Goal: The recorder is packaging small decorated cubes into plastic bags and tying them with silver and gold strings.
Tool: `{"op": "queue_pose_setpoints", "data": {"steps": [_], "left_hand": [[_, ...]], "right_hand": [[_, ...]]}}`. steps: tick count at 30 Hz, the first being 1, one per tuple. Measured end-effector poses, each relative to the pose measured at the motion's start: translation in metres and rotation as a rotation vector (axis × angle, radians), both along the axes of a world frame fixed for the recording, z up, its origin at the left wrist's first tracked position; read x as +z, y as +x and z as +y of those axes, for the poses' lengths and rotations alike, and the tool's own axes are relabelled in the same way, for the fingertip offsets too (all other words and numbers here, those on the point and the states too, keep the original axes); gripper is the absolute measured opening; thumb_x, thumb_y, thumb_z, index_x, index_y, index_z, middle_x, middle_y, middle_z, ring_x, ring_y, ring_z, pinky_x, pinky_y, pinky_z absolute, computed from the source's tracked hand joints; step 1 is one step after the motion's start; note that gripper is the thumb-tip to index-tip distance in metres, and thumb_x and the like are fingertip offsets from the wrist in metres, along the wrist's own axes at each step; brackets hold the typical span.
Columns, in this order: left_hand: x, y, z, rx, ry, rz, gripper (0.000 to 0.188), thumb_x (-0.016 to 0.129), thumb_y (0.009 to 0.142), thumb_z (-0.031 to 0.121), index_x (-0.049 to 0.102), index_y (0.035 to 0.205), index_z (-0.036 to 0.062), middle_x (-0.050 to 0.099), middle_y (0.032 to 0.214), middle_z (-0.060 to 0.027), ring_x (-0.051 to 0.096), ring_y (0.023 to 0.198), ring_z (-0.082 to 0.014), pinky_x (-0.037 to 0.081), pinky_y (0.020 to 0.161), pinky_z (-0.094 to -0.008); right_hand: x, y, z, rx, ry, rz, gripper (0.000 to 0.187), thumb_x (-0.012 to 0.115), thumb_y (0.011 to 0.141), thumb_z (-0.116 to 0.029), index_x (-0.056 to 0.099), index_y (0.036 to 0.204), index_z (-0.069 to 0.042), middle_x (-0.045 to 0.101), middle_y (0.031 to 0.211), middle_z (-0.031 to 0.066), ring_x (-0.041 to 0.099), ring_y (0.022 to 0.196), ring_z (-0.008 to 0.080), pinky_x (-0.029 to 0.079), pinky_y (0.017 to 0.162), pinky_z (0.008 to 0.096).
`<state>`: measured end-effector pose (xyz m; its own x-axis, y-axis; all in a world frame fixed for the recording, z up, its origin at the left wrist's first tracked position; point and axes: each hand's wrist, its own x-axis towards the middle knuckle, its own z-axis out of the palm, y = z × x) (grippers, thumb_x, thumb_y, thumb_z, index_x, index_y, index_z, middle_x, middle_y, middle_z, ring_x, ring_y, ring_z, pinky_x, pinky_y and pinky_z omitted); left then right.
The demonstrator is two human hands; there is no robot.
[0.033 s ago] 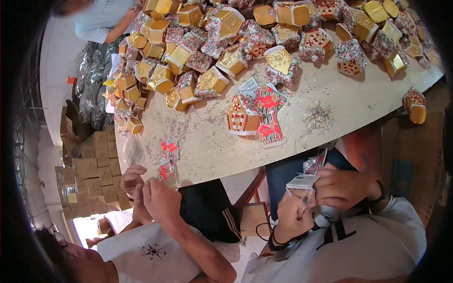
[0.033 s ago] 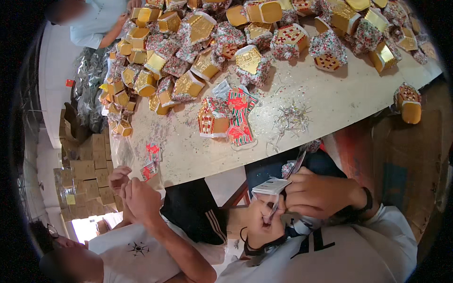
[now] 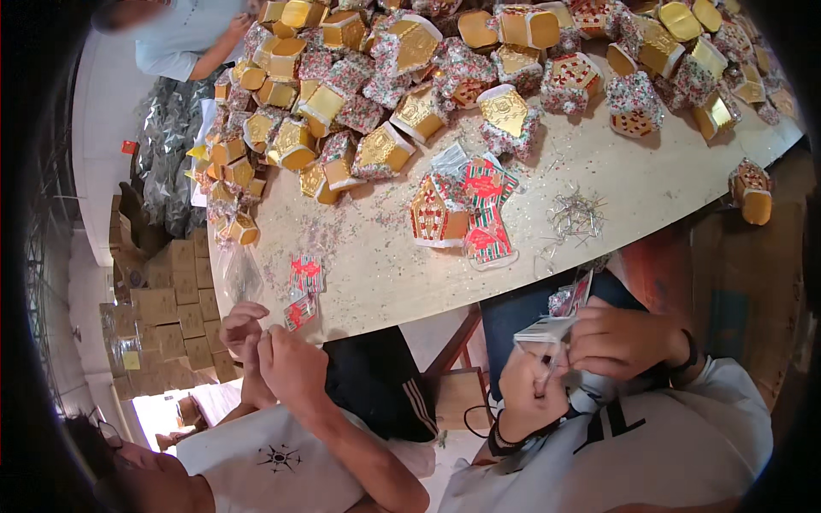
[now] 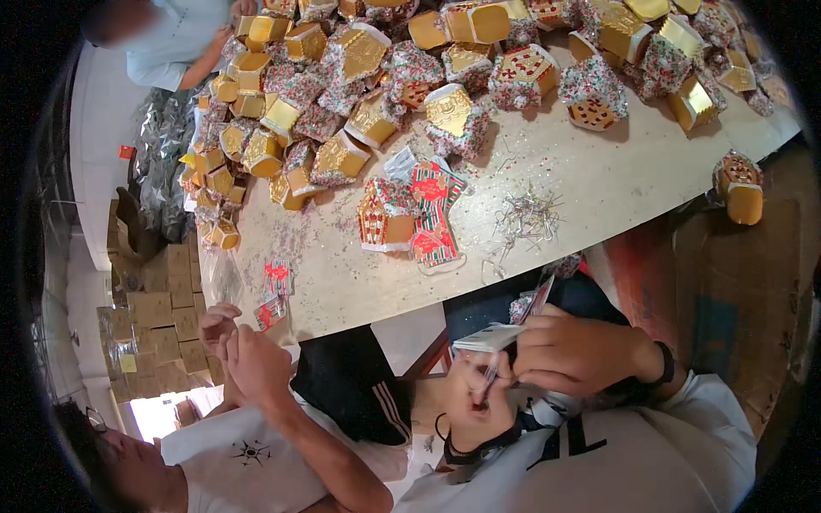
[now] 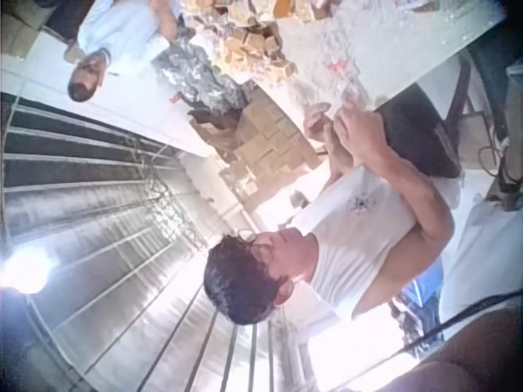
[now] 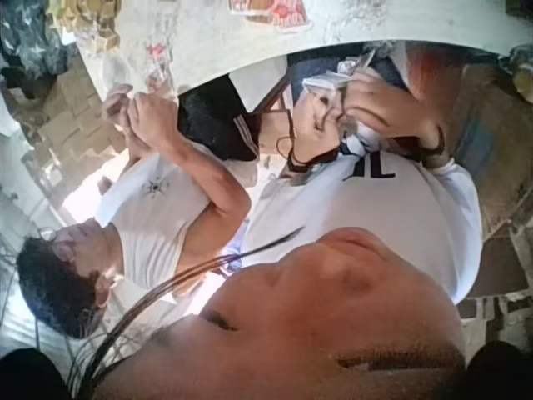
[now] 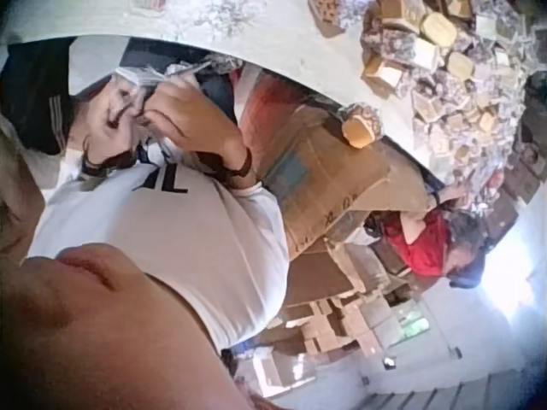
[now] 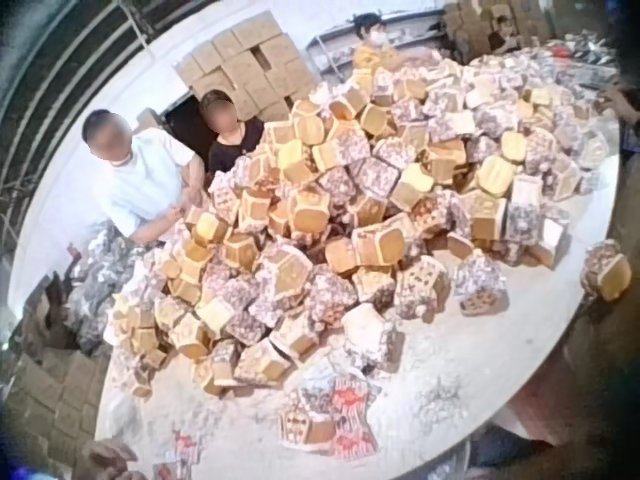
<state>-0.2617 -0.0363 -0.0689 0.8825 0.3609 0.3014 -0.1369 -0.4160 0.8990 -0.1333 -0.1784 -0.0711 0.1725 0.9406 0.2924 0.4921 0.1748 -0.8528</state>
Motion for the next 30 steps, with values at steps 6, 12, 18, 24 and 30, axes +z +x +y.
{"op": "queue_pose_setpoints", "data": {"steps": [6,12,18,24,30], "left_hand": [[0.006,0.007,-0.014,0.119,-0.465,-0.004,0.024,0.055,0.085,-0.002,0.033,0.083,0.0049,0.055,0.088,-0.0102,0.049,0.08,-0.0103,0.039,0.075,-0.0206],[0.006,0.012,-0.019,0.29,-0.511,-0.001,0.025,0.059,0.088,0.006,0.034,0.087,0.0054,0.056,0.088,-0.0081,0.05,0.074,-0.0083,0.04,0.067,-0.0176],[0.009,0.015,-0.009,0.255,-0.646,0.156,0.031,0.058,0.086,0.002,0.03,0.08,0.0107,0.057,0.085,-0.0062,0.044,0.064,-0.0024,0.033,0.049,-0.0136],[0.007,0.015,-0.002,0.157,-0.922,0.165,0.023,0.057,0.085,0.0,0.036,0.083,0.0096,0.054,0.083,-0.0048,0.043,0.066,-0.0047,0.03,0.045,-0.0148],[0.025,0.023,0.01,-0.065,-1.856,-0.534,0.017,0.052,0.083,0.002,0.048,0.099,-0.0032,0.055,0.099,-0.0092,0.043,0.101,-0.0155,0.046,0.054,-0.0171]], "right_hand": [[0.009,-0.014,0.009,-0.455,0.295,-0.255,0.025,0.073,0.069,-0.008,0.064,0.092,-0.007,0.059,0.088,0.0024,0.054,0.068,0.0175,0.042,0.057,0.0288],[0.008,-0.023,0.011,-0.609,0.279,-0.559,0.028,0.069,0.065,-0.011,0.066,0.092,-0.005,0.061,0.089,0.0015,0.053,0.068,0.0131,0.04,0.056,0.0263],[-0.005,-0.023,0.02,-0.702,0.332,-0.685,0.024,0.067,0.068,-0.011,0.064,0.09,-0.003,0.059,0.086,0.004,0.052,0.068,0.0156,0.04,0.056,0.0264],[-0.021,-0.014,0.026,-0.721,0.442,-0.602,0.024,0.071,0.067,-0.011,0.061,0.087,-0.004,0.056,0.081,0.0031,0.052,0.069,0.0194,0.041,0.059,0.0301],[-0.01,-0.009,0.007,-0.765,0.516,0.038,0.016,0.065,0.073,-0.006,0.053,0.084,-0.004,0.049,0.075,0.004,0.044,0.066,0.0187,0.036,0.061,0.0319]]}}
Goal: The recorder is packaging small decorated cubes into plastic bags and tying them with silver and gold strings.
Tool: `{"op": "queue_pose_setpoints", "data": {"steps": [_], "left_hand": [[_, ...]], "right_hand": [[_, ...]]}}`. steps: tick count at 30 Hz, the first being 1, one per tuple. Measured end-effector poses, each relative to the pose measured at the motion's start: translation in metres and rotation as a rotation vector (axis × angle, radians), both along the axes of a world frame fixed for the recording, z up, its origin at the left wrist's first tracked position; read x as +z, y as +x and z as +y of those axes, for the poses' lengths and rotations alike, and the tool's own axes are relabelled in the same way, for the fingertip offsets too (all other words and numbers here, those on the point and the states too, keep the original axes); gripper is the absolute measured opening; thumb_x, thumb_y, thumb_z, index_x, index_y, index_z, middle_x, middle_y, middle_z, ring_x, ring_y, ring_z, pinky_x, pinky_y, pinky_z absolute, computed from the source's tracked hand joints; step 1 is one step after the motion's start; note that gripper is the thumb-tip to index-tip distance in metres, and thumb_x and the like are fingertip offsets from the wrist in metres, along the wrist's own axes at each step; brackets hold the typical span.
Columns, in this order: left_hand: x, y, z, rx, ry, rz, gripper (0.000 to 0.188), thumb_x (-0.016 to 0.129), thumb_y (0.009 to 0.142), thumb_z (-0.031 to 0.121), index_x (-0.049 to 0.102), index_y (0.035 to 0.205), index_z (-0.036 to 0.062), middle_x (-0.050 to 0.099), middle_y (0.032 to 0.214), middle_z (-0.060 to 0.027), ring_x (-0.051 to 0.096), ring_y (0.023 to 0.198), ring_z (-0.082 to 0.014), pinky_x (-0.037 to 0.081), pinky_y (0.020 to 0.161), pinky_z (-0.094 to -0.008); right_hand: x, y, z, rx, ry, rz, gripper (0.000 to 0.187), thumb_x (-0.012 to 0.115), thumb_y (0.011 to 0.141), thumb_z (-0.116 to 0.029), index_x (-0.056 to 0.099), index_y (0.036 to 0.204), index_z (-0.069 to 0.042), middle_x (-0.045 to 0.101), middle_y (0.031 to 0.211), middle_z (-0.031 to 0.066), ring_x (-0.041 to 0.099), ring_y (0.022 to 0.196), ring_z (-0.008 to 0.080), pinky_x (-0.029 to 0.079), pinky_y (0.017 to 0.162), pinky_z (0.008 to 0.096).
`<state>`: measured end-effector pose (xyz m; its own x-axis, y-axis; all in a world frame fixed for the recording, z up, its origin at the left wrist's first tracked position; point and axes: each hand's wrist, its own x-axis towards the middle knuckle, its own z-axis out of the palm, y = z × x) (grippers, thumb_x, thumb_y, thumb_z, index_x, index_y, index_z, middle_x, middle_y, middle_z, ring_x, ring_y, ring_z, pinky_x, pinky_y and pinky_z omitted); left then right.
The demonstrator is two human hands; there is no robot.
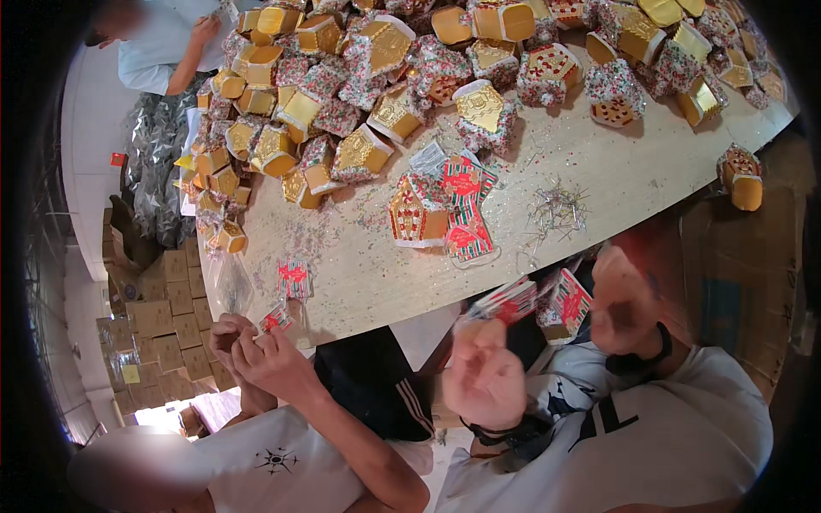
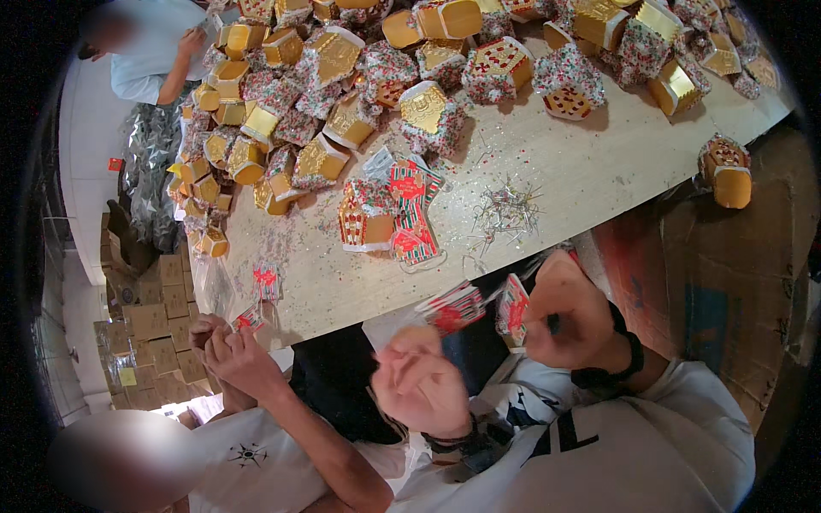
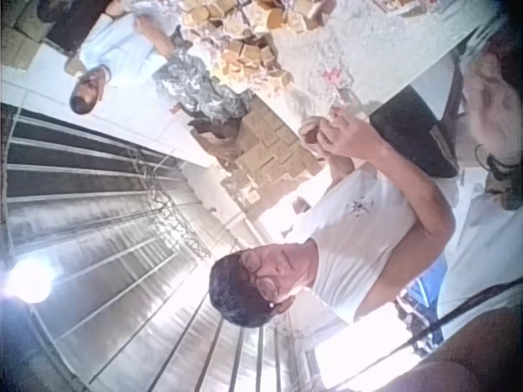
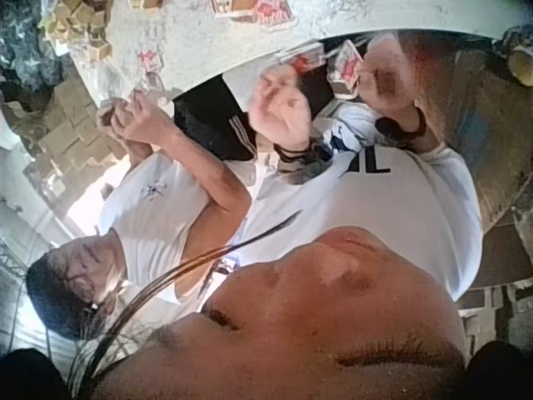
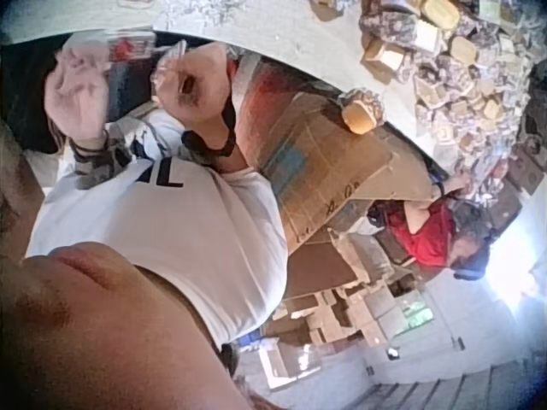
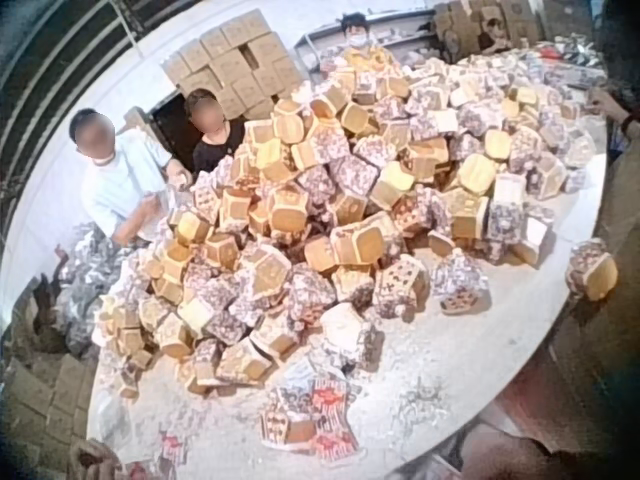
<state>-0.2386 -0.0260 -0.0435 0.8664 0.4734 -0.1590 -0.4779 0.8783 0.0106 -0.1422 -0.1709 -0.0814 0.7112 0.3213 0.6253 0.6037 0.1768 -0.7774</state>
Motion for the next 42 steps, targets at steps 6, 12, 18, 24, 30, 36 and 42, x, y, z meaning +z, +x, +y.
{"op": "queue_pose_setpoints", "data": {"steps": [6,12,18,24,30,36,42], "left_hand": [[0.036,0.042,0.024,0.21,0.588,0.057,0.024,0.05,0.086,-0.002,0.036,0.104,-0.002,0.023,0.148,-0.0171,0.015,0.138,-0.0263,0.03,0.107,-0.0354],[0.006,0.086,0.046,0.562,1.99,1.01,0.049,0.067,0.081,0.012,0.028,0.104,-0.0057,0.024,0.144,-0.028,0.024,0.135,-0.0296,0.021,0.106,-0.0365],[-0.009,0.117,0.072,0.292,1.945,1.142,0.06,0.079,0.071,0.017,0.035,0.105,-0.0062,0.045,0.119,-0.0282,0.05,0.101,-0.0256,0.039,0.09,-0.0358],[0.002,0.077,0.056,0.479,1.568,0.595,0.061,0.078,0.066,0.005,0.031,0.104,0.0054,0.043,0.124,-0.0216,0.047,0.11,-0.0288,0.037,0.096,-0.0386],[0.002,0.027,0.022,0.39,1.231,0.329,0.075,0.077,0.058,0.001,0.025,0.111,0.0113,0.032,0.135,-0.0159,0.032,0.127,-0.0462,0.048,0.089,-0.0595],[-0.019,0.002,0.015,0.289,1.591,0.372,0.076,0.074,0.051,-0.004,0.024,0.105,0.0119,0.043,0.118,-0.0161,0.041,0.12,-0.0443,0.047,0.093,-0.0546],[-0.018,-0.008,0.01,0.221,1.653,0.396,0.075,0.073,0.051,-0.005,0.024,0.105,0.0109,0.044,0.117,-0.0152,0.043,0.117,-0.0431,0.049,0.092,-0.0525]], "right_hand": [[0.006,0.004,0.012,0.164,0.299,0.329,0.008,0.048,0.08,0.006,0.049,0.085,0.0,0.049,0.084,0.0106,0.045,0.08,0.0198,0.036,0.072,0.0304],[0.004,-0.005,0.06,0.327,0.194,0.254,0.013,0.059,0.075,0.006,0.055,0.085,-0.001,0.062,0.092,0.0125,0.06,0.083,0.0217,0.045,0.088,0.0383],[-0.007,-0.02,0.078,0.399,0.29,0.492,0.011,0.054,0.08,0.007,0.053,0.088,0.0,0.059,0.084,0.0089,0.058,0.078,0.0171,0.045,0.085,0.0346],[0.008,-0.017,0.062,0.342,0.355,0.533,0.012,0.053,0.079,0.008,0.051,0.088,0.001,0.055,0.088,0.0133,0.056,0.084,0.0187,0.044,0.078,0.0316],[0.019,-0.006,0.041,0.189,0.226,0.178,0.017,0.057,0.073,0.007,0.052,0.087,-0.002,0.055,0.082,0.0099,0.056,0.082,0.0257,0.043,0.072,0.0338],[0.039,-0.011,0.028,0.14,-0.014,0.035,0.024,0.065,0.063,0.007,0.057,0.084,-0.003,0.055,0.079,0.0065,0.059,0.078,0.0269,0.046,0.065,0.0333],[0.038,-0.027,0.022,0.037,-0.068,-0.095,0.023,0.067,0.063,0.006,0.058,0.083,-0.002,0.055,0.078,0.006,0.058,0.077,0.0251,0.047,0.062,0.0315]]}}
